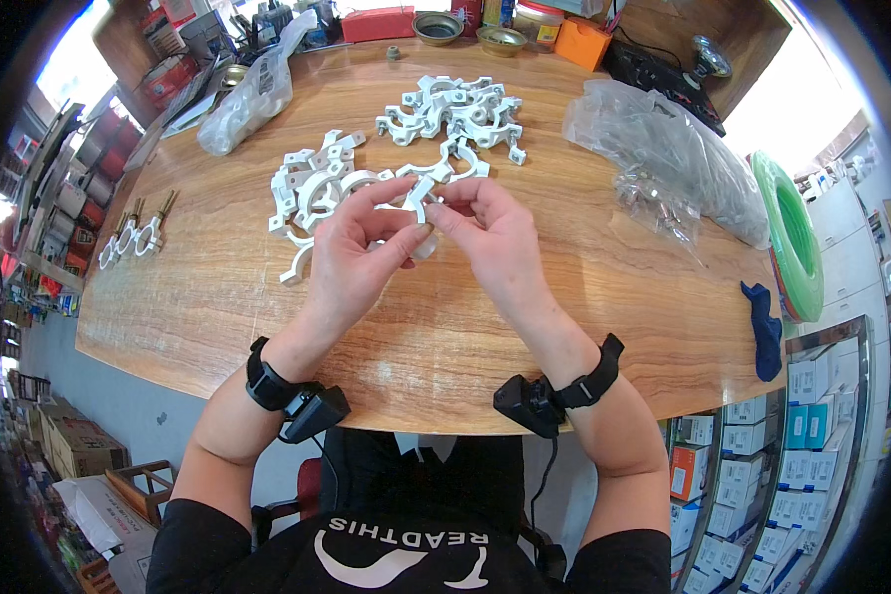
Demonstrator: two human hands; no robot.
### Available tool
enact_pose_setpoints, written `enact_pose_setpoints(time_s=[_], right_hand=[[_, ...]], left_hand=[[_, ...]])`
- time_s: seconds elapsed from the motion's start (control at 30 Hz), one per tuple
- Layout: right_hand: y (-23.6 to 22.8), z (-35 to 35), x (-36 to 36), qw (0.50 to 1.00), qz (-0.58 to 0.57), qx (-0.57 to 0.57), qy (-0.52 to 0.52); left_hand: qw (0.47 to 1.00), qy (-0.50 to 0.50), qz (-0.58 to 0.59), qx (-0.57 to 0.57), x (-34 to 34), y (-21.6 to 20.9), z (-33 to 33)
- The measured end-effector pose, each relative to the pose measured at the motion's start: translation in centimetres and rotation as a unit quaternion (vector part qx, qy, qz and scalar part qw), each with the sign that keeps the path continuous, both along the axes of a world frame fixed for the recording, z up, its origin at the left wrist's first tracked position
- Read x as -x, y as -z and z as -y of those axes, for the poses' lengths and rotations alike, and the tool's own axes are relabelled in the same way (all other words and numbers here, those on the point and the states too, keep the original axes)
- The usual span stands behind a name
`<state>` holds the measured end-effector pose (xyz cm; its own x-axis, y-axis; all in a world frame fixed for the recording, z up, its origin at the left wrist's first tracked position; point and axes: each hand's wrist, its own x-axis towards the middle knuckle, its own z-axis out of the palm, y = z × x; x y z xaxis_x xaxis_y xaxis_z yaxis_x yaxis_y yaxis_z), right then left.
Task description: Assembling white plastic pipe clamps by inserting bolts and nuts by hand.
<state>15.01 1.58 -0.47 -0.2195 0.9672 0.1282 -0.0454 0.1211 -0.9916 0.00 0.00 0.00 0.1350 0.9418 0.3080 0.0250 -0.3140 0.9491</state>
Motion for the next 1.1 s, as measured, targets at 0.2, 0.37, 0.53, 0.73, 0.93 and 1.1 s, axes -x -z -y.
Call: enact_pose_setpoints(time_s=[0.2, 0.37, 0.53, 0.73, 0.93, 1.1], right_hand=[[-0.76, 0.13, 0.36, 0.993, -0.102, 0.011, 0.062], [0.17, -0.01, -0.06, 0.999, -0.002, -0.044, 0.028], [-0.61, 0.23, 0.51, 0.995, -0.076, -0.017, 0.065], [-0.12, 0.01, -0.05, 0.999, -0.039, 0.030, 0.015], [0.10, 0.00, 0.05, 0.998, -0.032, -0.031, 0.041], [-0.54, 0.11, 0.27, 0.994, -0.095, 0.049, 0.034]], left_hand=[[1.000, -0.012, 0.003, -0.006, -0.03, 0.22, -0.04], [1.000, -0.007, -0.005, -0.003, -0.14, 0.16, -0.09], [1.000, -0.007, 0.011, 0.003, -0.10, 0.39, -0.17], [1.000, -0.013, 0.006, 0.006, -0.07, 0.37, -0.21], [1.000, -0.010, 0.008, 0.008, -0.10, 0.35, -0.23], [1.000, -0.022, 0.002, 0.006, 0.09, 0.50, -0.29]])
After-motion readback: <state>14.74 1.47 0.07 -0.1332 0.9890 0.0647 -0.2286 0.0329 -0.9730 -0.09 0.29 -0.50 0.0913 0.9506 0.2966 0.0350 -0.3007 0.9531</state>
